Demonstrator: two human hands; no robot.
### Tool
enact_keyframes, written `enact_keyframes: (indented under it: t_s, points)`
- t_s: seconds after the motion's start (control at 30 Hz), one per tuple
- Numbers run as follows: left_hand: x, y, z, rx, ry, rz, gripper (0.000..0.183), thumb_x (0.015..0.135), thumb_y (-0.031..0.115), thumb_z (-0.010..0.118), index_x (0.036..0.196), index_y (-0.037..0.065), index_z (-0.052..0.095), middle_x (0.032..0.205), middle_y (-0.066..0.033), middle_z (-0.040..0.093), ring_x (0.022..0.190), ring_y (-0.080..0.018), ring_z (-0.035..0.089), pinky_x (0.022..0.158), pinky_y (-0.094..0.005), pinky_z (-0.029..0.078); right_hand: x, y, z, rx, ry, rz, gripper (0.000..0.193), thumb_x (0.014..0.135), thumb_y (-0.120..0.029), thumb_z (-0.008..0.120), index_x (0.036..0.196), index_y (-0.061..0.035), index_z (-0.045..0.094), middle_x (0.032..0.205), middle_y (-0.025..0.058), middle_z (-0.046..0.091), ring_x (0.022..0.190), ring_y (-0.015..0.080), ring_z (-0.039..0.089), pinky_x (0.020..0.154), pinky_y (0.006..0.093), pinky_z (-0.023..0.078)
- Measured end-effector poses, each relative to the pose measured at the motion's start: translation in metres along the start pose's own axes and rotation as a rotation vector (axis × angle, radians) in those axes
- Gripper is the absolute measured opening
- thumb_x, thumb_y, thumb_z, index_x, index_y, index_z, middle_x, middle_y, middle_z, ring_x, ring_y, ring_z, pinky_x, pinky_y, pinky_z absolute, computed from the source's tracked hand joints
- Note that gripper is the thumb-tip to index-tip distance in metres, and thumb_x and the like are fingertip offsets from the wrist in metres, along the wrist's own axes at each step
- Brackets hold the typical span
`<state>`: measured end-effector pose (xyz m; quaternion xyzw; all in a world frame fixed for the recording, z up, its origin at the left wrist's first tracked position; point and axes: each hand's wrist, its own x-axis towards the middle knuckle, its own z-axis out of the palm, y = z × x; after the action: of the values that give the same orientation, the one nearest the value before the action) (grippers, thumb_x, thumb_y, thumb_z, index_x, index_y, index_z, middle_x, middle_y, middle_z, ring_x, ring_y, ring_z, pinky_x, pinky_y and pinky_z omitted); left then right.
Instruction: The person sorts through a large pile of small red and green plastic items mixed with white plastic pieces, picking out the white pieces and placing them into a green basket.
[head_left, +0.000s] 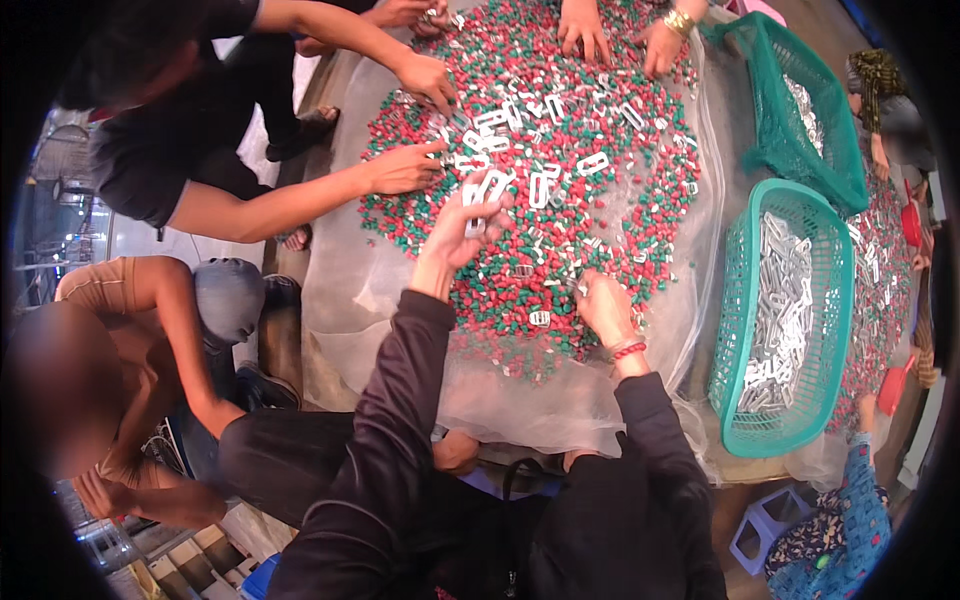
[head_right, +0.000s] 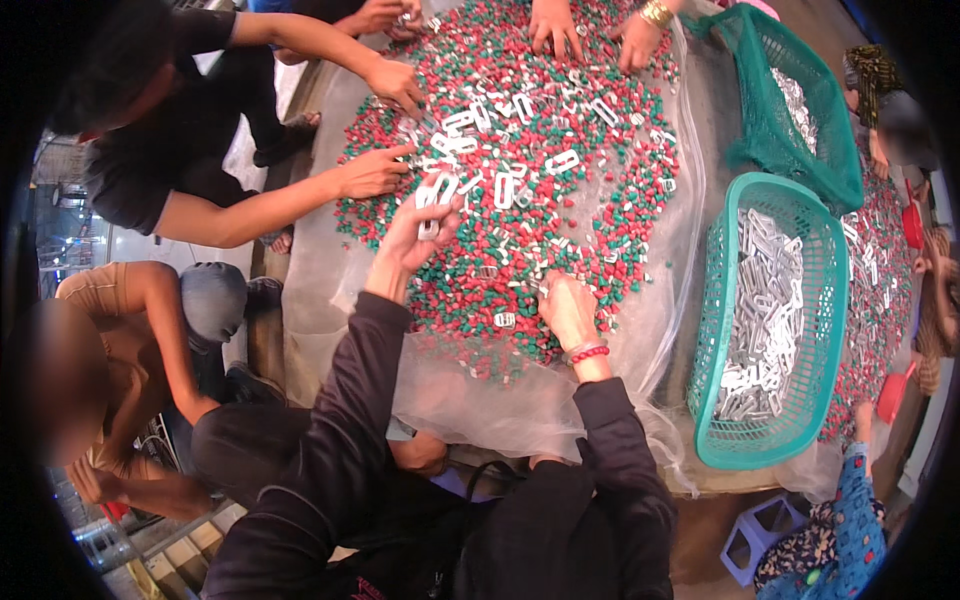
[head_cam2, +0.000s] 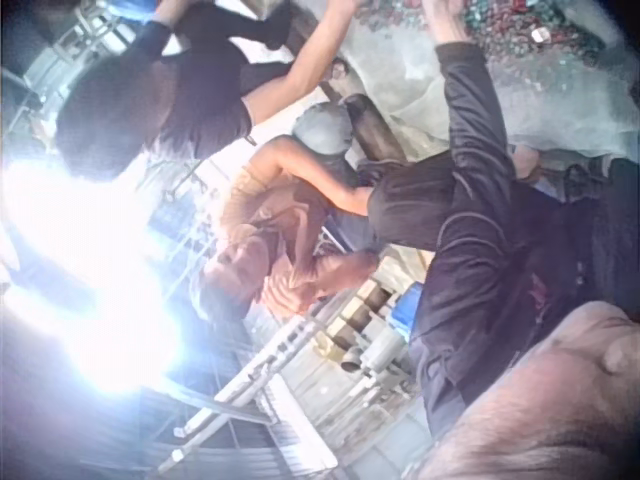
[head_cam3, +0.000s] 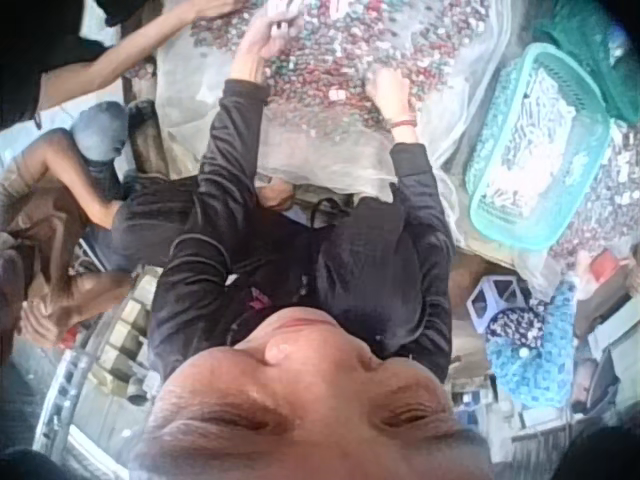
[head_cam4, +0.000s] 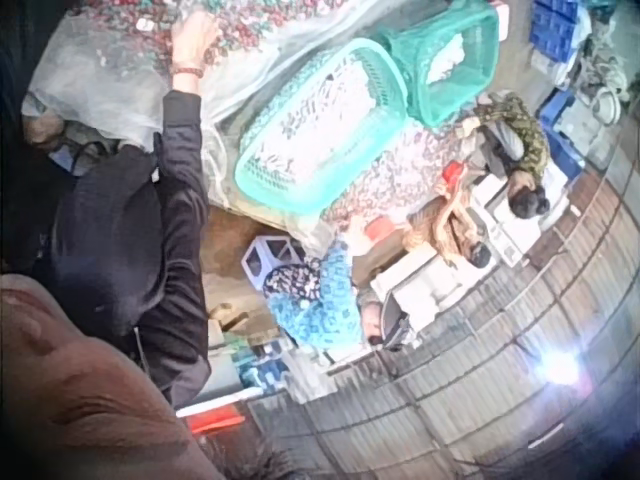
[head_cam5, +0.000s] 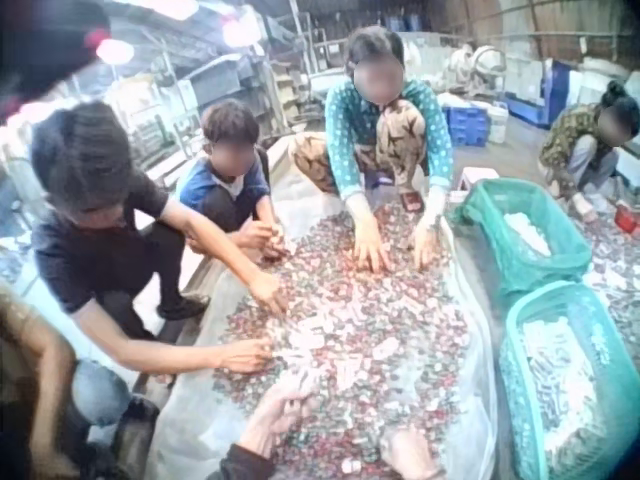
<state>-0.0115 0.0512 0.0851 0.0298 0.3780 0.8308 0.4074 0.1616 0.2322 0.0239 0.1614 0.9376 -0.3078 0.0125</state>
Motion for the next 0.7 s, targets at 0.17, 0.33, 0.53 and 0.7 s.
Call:
enact_keyframes:
  t_s: [0.17,0.33,0.53,0.7]
  points:
    - [0.071,-0.008,-0.005,0.695,0.176,-0.104,0.041,0.085,0.009,0.049,0.125,0.010,0.042,0.082,-0.0055,0.056,0.068,-0.0123,0.058,0.049,-0.0213,0.044,0.001,-0.007,-0.032,0.395,-0.009,0.320,0.017,0.075,-0.019,0.062,0.082,-0.0035,0.060,0.064,0.0147,0.059,0.058,0.0276,0.057,0.057,0.0347,0.043]
    - [0.096,-0.053,0.003,1.883,0.524,-0.065,0.048,0.075,0.040,0.063,0.104,0.003,0.054,0.088,-0.0208,0.062,0.082,-0.0363,0.060,0.070,-0.0442,0.046,0.000,0.000,-0.051,0.965,0.109,0.450,0.016,0.077,-0.018,0.066,0.087,-0.0052,0.064,0.061,-0.0065,0.049,0.051,0.0022,0.041,0.045,0.0187,0.031]
    - [0.076,-0.041,0.009,1.642,0.445,0.139,0.040,0.079,0.037,0.059,0.096,0.001,0.058,0.088,-0.0193,0.062,0.086,-0.0360,0.059,0.074,-0.0425,0.046,-0.004,0.015,-0.072,0.845,0.032,0.443,0.031,0.079,-0.027,0.066,0.100,-0.0036,0.065,0.076,-0.0010,0.052,0.058,0.0068,0.045,0.055,0.0219,0.038]
    - [0.053,-0.020,-0.001,2.077,0.115,0.077,0.033,0.084,0.034,0.053,0.100,0.006,0.060,0.091,-0.0190,0.060,0.091,-0.0335,0.055,0.078,-0.0400,0.044,-0.001,0.010,-0.063,0.597,0.069,0.181,0.030,0.082,-0.024,0.062,0.106,-0.0068,0.063,0.076,-0.0014,0.052,0.058,0.0071,0.045,0.056,0.0222,0.038]
